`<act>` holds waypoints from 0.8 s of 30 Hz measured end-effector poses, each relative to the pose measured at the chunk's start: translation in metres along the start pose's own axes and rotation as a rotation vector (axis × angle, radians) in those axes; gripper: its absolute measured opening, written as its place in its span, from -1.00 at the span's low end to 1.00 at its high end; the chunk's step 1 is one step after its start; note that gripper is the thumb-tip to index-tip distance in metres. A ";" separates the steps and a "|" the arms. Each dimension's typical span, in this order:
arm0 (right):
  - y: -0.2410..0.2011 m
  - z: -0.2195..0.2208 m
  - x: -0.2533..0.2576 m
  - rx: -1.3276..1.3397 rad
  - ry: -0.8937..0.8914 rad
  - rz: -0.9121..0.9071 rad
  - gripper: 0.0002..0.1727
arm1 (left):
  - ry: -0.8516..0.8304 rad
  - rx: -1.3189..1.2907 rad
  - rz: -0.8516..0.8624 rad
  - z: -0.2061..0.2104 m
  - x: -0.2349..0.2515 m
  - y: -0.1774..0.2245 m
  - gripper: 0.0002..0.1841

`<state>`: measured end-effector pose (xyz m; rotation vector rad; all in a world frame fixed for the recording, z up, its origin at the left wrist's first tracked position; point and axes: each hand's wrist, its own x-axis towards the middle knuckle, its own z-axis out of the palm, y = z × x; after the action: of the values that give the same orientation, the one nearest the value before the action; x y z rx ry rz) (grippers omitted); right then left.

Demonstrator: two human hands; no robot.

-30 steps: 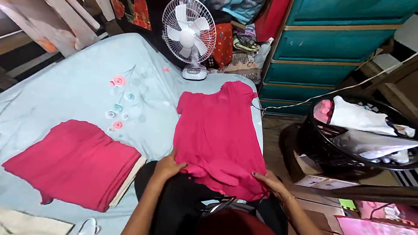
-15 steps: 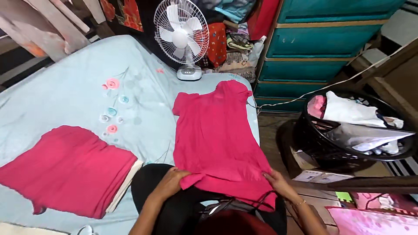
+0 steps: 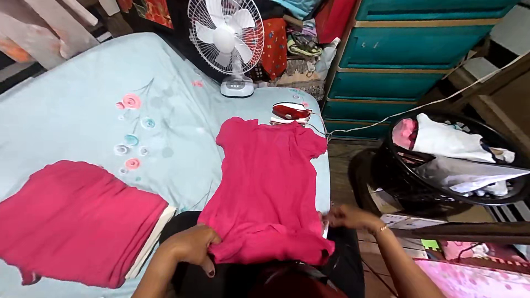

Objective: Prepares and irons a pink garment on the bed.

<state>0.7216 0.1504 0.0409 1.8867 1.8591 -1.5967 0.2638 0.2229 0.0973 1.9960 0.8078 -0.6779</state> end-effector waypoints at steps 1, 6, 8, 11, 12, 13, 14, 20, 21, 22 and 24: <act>-0.005 -0.022 0.010 0.066 0.124 0.009 -0.71 | -0.018 -0.069 0.001 -0.011 -0.002 0.007 -0.55; -0.013 -0.093 0.101 0.440 0.688 0.175 -0.47 | 0.160 -0.377 0.120 -0.054 0.030 -0.020 -0.69; -0.013 -0.106 0.134 0.434 0.806 0.279 -0.36 | 0.362 -0.429 0.029 -0.072 0.056 -0.020 -0.63; -0.024 -0.109 0.169 0.302 0.897 0.310 -0.30 | 0.638 -0.316 -0.033 -0.092 0.112 -0.018 -0.56; -0.030 -0.109 0.176 0.260 0.916 0.290 -0.38 | 0.713 -0.232 -0.041 -0.094 0.132 -0.021 -0.53; -0.037 -0.110 0.181 0.245 0.927 0.271 -0.46 | 0.774 -0.159 -0.066 -0.095 0.151 -0.025 -0.48; -0.042 -0.112 0.181 0.251 0.943 0.264 -0.52 | 0.827 -0.091 -0.102 -0.093 0.168 -0.030 -0.42; -0.023 -0.149 0.163 0.001 1.076 0.279 -0.51 | 0.998 0.073 -0.216 -0.060 0.224 -0.059 -0.23; -0.033 -0.154 0.165 -0.072 1.086 0.209 -0.56 | 1.016 0.080 -0.221 -0.059 0.226 -0.059 -0.23; -0.046 -0.157 0.170 -0.128 1.062 0.143 -0.59 | 1.011 0.078 -0.228 -0.059 0.227 -0.059 -0.23; -0.071 -0.159 0.195 -0.224 1.008 -0.042 -0.67 | 1.046 0.091 -0.216 -0.057 0.229 -0.058 -0.25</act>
<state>0.7133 0.4116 0.0281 2.7935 2.2005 -0.3329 0.3766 0.3612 -0.0670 2.3278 1.6196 0.3083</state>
